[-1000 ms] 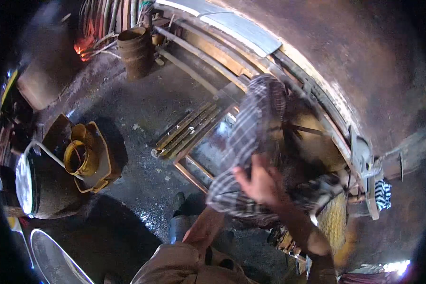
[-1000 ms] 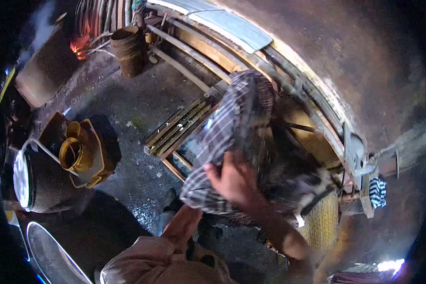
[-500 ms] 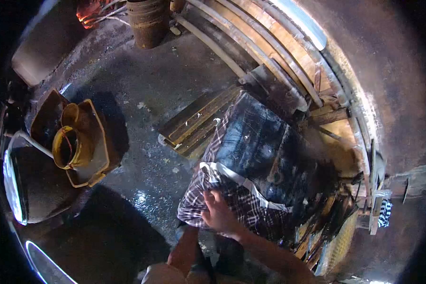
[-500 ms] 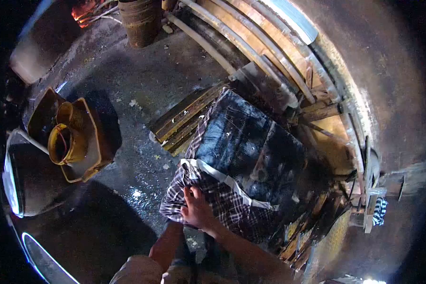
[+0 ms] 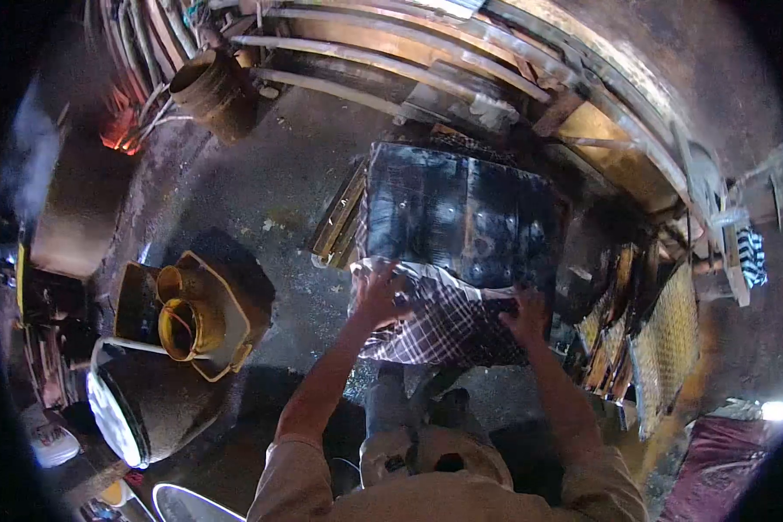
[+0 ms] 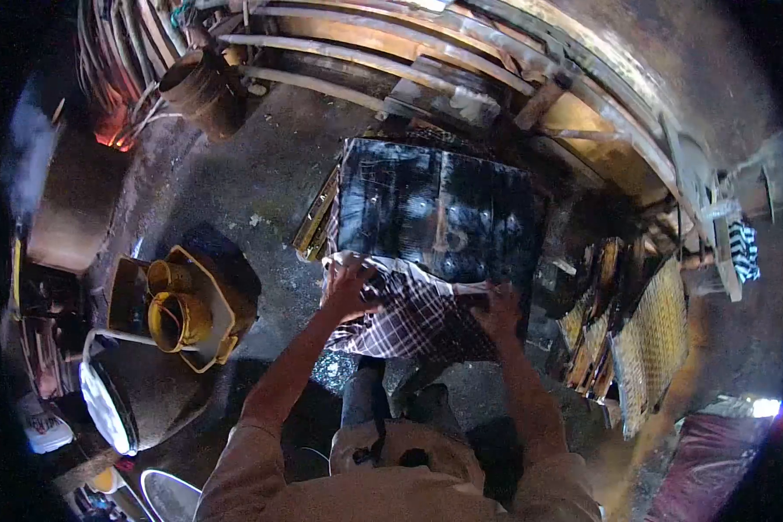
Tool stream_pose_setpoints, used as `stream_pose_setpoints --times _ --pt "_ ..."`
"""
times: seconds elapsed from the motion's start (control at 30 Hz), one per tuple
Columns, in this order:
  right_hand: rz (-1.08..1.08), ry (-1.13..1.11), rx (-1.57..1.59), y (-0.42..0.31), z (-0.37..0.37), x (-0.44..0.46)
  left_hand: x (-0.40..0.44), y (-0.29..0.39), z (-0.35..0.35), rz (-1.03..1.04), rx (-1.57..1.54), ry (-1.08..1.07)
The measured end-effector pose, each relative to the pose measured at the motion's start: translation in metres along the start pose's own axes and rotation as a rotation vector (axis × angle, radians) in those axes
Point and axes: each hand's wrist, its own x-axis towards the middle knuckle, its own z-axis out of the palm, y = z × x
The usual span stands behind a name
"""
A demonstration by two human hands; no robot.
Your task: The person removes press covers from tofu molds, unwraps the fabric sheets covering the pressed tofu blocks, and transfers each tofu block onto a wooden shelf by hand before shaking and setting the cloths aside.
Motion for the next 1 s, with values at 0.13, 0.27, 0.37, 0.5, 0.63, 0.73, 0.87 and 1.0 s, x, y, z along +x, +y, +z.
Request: stream_pose_setpoints --times 0.13,0.27,0.37,0.5,0.63,0.73,0.87,1.0 --pt "0.160 -0.097 0.107 -0.001 -0.001 -0.054 -0.053 0.054 -0.020 -0.100 0.020 -0.302" --pt "-0.053 -0.117 0.084 -0.077 0.091 -0.168 -0.162 -0.003 0.056 0.134 0.092 -0.207" --pt "-0.166 -0.025 0.592 -0.129 0.101 -0.224 -0.236 -0.033 0.033 -0.157 0.403 -0.414" --pt "0.520 -0.287 1.083 -0.092 0.108 -0.235 -0.230 -0.071 0.014 -0.539 0.496 -0.651" --pt "0.957 -0.188 1.138 0.031 0.118 -0.246 -0.171 -0.091 0.036 -0.792 0.006 0.049" --pt "0.743 -0.084 0.349 0.138 0.155 -0.264 -0.066 -0.062 0.032 -0.552 -0.061 0.489" --pt "0.683 -0.140 0.366 0.213 0.137 -0.182 0.075 -0.039 0.042 -0.253 -0.578 0.507" --pt "0.674 -0.052 0.574 0.189 0.107 -0.043 0.214 -0.049 0.021 -0.126 0.157 0.269"
